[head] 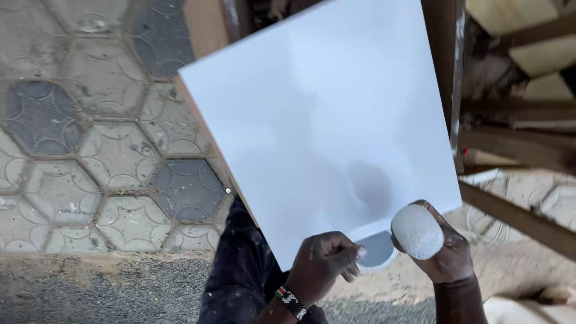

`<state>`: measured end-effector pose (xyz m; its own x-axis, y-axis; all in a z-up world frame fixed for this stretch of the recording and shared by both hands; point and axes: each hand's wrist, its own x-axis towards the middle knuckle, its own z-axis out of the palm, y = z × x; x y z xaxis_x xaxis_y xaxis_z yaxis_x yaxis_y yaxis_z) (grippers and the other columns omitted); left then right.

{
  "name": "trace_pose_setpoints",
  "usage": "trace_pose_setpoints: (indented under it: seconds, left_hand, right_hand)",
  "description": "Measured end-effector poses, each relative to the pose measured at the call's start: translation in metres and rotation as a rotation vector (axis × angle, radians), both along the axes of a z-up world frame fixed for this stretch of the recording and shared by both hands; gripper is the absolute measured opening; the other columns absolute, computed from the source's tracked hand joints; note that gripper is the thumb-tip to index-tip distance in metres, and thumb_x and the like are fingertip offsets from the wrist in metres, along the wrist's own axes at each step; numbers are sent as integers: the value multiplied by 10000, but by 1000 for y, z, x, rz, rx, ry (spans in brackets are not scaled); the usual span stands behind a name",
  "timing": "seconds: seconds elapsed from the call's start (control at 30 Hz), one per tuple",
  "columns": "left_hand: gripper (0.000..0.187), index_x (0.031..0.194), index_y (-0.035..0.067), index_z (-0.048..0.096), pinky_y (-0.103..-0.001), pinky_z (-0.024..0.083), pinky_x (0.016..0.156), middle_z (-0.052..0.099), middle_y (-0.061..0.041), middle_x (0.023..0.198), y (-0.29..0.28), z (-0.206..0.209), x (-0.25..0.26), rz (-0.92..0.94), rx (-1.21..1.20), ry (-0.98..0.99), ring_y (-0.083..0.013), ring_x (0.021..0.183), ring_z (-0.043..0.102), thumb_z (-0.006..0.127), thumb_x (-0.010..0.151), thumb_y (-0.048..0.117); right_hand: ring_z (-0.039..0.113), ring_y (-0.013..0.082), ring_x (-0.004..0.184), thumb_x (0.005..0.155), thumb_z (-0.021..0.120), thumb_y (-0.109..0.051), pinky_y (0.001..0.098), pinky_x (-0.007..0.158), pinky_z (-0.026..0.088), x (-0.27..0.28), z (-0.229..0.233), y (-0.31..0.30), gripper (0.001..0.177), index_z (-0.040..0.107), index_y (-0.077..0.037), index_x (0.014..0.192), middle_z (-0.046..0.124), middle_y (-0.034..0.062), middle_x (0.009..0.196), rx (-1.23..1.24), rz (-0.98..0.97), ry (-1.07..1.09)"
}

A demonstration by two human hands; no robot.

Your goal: The person paints a white rectangular board using a sponge, repeatedly dipping it into a bucket of white paint. After applying the paint, the person places the board on a wooden table and then uses a sanding block to smooth the surface.

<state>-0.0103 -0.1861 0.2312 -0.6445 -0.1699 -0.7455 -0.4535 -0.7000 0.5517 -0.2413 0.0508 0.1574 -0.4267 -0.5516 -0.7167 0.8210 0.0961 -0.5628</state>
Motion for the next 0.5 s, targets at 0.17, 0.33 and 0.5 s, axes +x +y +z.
trace_pose_setpoints:
  seconds: [0.17,0.33,0.5]
  left_hand:
    - [280,942,83,851,-294,583,501,890,-101,778,-108,7,22,172,-171,-123,-157,520,692,831,1085,323]
    - [352,1323,111,897,-261,634,483,939,-132,919,-226,-25,50,246,-374,-46,-127,760,848,644,1152,287]
    - [250,1318,33,894,-496,709,795,878,-306,1008,-356,-14,46,175,-649,-27,-349,803,829,702,1163,69]
  right_hand:
    - [558,524,1445,807,855,-315,642,1055,633,-25,-5,-150,765,667,-191,1538,539,221,1668,15,-23,8]
    - [670,429,1476,910,937,-252,615,880,703,-27,-1,-284,411,848,-275,1311,729,49,1586,70,-193,48]
    - [739,142,690,1215,712,-200,284,702,537,-27,10,-370,47,725,-179,1174,841,58,917,102,-72,252]
